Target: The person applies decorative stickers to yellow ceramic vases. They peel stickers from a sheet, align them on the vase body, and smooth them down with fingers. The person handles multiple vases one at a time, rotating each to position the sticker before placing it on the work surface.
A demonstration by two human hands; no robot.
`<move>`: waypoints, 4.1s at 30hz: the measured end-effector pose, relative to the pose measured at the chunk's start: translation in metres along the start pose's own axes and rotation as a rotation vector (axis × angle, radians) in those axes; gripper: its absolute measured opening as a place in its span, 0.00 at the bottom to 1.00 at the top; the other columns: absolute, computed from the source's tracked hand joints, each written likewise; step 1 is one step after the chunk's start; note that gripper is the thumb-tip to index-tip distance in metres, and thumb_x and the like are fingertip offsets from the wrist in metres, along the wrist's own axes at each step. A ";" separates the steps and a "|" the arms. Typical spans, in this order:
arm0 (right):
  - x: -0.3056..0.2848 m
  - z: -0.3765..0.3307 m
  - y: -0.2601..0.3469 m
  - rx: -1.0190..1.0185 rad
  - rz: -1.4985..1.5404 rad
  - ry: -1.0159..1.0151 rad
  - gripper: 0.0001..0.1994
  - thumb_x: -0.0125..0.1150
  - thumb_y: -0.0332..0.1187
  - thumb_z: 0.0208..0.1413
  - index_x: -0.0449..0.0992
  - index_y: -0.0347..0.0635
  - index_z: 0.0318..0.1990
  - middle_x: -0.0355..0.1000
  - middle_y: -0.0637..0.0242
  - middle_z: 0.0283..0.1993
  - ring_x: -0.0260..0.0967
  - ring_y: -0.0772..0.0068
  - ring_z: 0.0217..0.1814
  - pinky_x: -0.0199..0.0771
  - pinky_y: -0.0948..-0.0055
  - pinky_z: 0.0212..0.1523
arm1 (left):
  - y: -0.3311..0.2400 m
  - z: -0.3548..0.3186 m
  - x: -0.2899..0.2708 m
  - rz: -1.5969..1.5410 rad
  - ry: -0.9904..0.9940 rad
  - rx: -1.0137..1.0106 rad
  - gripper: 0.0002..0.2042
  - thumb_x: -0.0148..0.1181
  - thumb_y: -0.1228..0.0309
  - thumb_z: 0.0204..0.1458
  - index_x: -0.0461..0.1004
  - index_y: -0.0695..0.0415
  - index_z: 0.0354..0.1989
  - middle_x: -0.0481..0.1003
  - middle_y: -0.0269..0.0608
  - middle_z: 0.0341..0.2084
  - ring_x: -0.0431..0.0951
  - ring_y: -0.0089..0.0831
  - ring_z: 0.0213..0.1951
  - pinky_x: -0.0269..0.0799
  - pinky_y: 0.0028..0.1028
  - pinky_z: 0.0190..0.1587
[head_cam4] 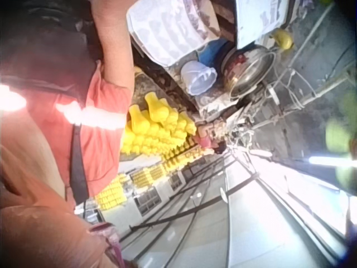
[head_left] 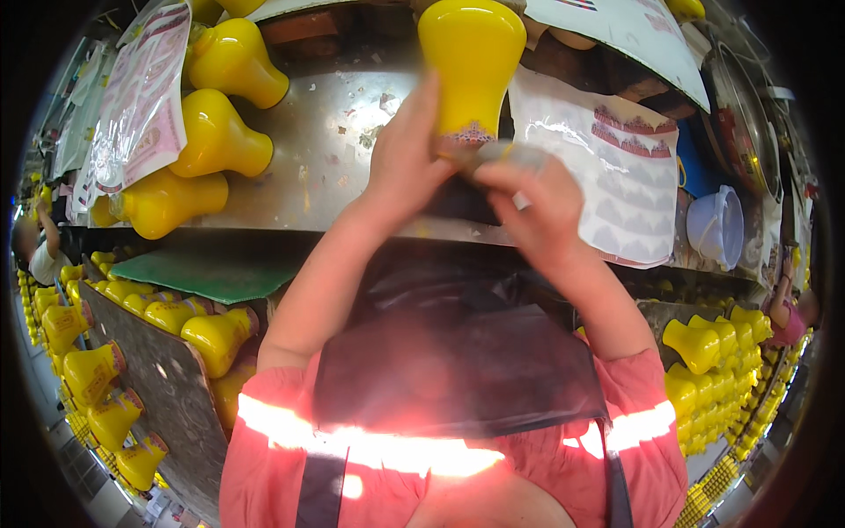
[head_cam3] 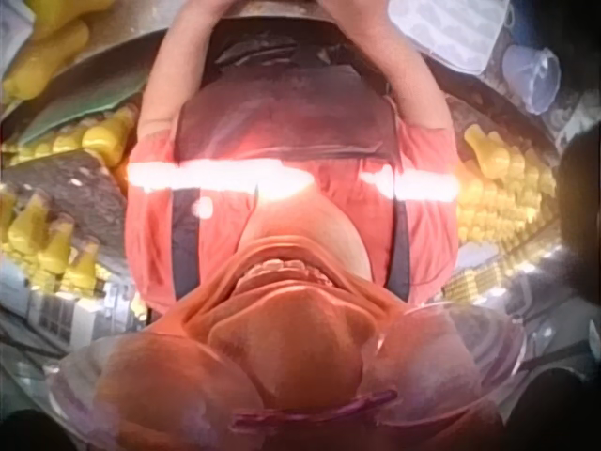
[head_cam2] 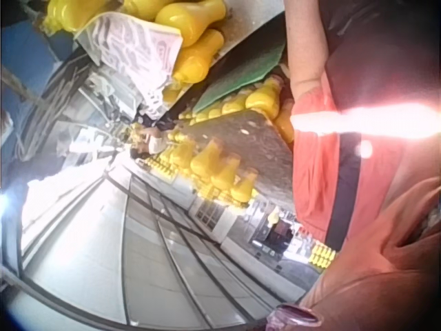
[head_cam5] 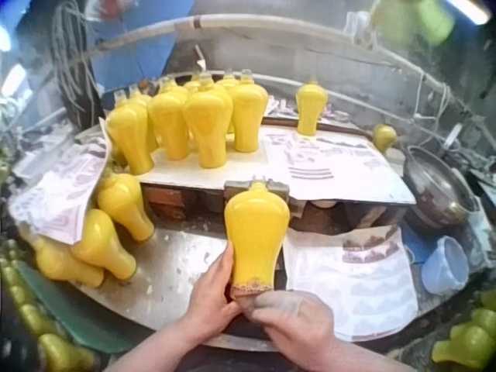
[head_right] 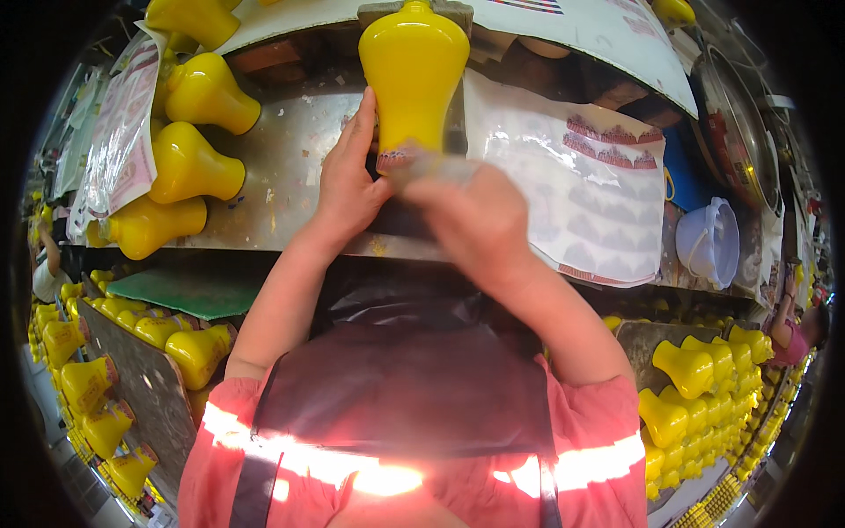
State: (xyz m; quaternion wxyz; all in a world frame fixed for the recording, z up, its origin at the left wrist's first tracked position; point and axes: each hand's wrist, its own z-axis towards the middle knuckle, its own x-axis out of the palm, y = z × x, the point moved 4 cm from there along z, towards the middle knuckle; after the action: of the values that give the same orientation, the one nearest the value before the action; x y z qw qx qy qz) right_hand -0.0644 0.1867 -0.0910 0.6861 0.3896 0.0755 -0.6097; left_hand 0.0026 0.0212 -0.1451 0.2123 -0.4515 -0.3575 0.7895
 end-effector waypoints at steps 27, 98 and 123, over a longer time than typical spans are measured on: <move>-0.014 0.058 -0.025 0.553 0.327 -0.103 0.14 0.69 0.28 0.57 0.78 0.39 0.51 0.81 0.62 0.42 0.79 0.73 0.40 0.79 0.74 0.43 | -0.018 -0.004 -0.008 -0.973 0.080 -0.214 0.51 0.66 0.85 0.50 0.41 0.50 0.81 0.60 0.39 0.72 0.69 0.29 0.64 0.69 0.30 0.64; -0.016 0.045 -0.021 0.491 0.294 -0.154 0.16 0.68 0.27 0.58 0.80 0.41 0.54 0.81 0.64 0.43 0.77 0.76 0.45 0.76 0.77 0.47 | -0.019 -0.006 -0.005 -1.306 0.028 -0.387 0.45 0.66 0.77 0.57 0.45 0.54 0.79 0.69 0.43 0.63 0.74 0.33 0.61 0.74 0.33 0.60; -0.023 0.018 0.008 0.285 0.150 -0.140 0.17 0.74 0.18 0.48 0.84 0.44 0.46 0.82 0.63 0.40 0.80 0.68 0.39 0.78 0.75 0.41 | -0.022 -0.007 -0.003 -0.723 0.019 -0.235 0.44 0.68 0.80 0.52 0.50 0.54 0.77 0.72 0.45 0.61 0.75 0.37 0.60 0.71 0.33 0.61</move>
State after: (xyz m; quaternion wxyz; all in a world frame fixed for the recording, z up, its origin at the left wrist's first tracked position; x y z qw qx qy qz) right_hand -0.0697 0.1926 -0.0620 0.6711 0.4440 -0.0888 -0.5871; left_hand 0.0101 0.0367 -0.1290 0.4272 -0.3247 -0.5798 0.6131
